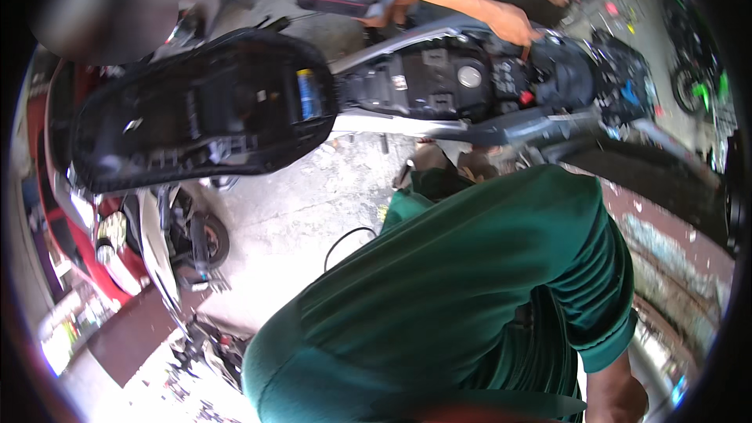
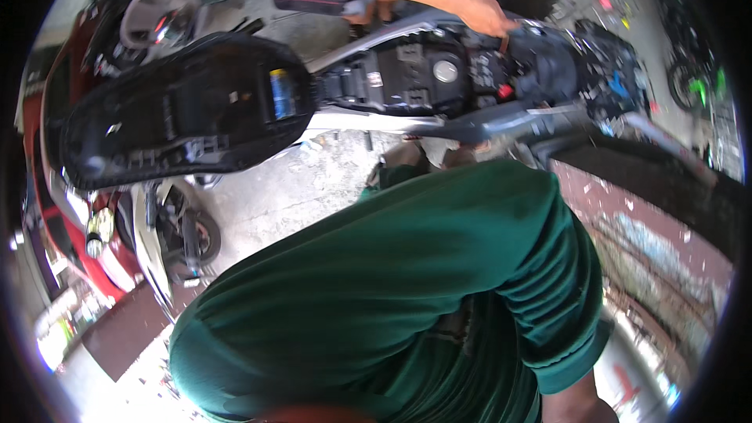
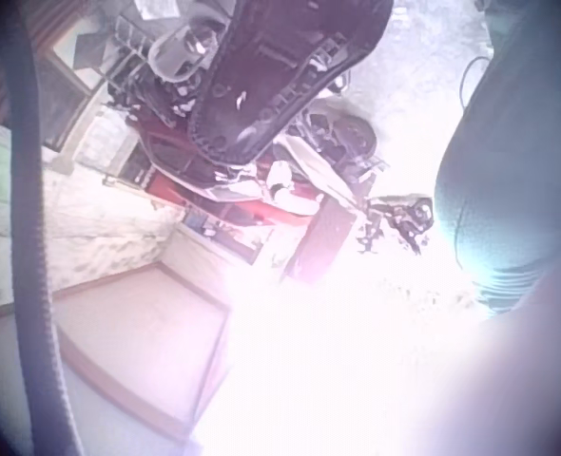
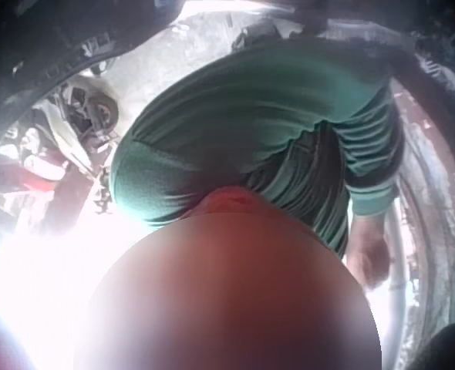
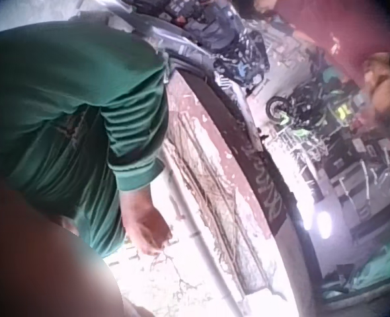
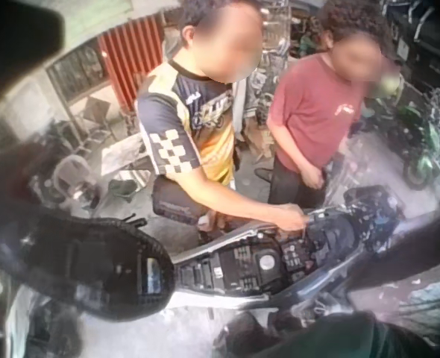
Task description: The person removes the seat of a gray motorcycle, then uses a screwdriver to loosen and remove screws from the rear body panel. They detach the panel and work on the internal wiring and components with a coworker, eventually removing a black electrical box.
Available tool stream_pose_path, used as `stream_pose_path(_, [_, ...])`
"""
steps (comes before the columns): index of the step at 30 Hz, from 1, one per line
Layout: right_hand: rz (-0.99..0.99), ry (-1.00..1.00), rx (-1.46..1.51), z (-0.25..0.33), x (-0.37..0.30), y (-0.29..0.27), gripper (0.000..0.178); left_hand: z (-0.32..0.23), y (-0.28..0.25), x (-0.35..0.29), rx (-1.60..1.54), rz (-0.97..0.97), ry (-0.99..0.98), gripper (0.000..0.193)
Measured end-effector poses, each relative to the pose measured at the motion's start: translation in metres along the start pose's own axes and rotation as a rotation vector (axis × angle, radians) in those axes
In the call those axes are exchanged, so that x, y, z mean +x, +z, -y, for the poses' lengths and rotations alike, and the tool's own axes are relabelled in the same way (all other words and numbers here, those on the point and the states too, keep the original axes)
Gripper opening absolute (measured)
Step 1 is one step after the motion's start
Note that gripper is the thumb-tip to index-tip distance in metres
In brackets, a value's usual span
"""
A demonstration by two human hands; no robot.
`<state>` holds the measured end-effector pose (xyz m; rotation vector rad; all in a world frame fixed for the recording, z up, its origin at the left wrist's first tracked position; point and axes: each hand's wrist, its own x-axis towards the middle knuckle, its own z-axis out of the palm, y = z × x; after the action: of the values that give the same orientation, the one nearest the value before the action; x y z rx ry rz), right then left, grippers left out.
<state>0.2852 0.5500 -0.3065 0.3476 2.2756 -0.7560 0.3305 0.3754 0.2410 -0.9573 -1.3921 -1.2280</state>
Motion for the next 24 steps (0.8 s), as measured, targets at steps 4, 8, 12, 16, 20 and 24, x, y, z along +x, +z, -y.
stream_pose_path(4, [-0.053,0.024,0.000,-0.019,-0.004,-0.005,0.057,-0.035,0.022,0.000,-0.161,0.039,-0.119,0.021])
stream_pose_path(8, [-0.108,0.076,0.002,-0.030,-0.018,-0.005,0.055,-0.012,-0.019,-0.051,-0.459,0.489,-0.450,0.012])
stream_pose_path(12, [-0.167,0.173,0.002,-0.035,-0.043,-0.008,0.053,0.015,-0.125,-0.140,-0.835,0.299,-1.020,0.011])
stream_pose_path(16, [-0.164,0.263,-0.026,-0.041,-0.056,-0.010,0.051,0.012,-0.200,-0.189,-0.974,-0.060,-1.702,0.014])
stream_pose_path(20, [-0.034,0.212,0.091,-0.039,-0.049,-0.012,0.047,0.014,-0.234,-0.212,-1.109,-0.607,-1.853,0.012])
stream_pose_path(24, [-0.043,0.195,0.042,-0.012,-0.018,-0.024,0.052,0.038,-0.244,-0.236,-0.985,-0.805,-1.782,0.014])
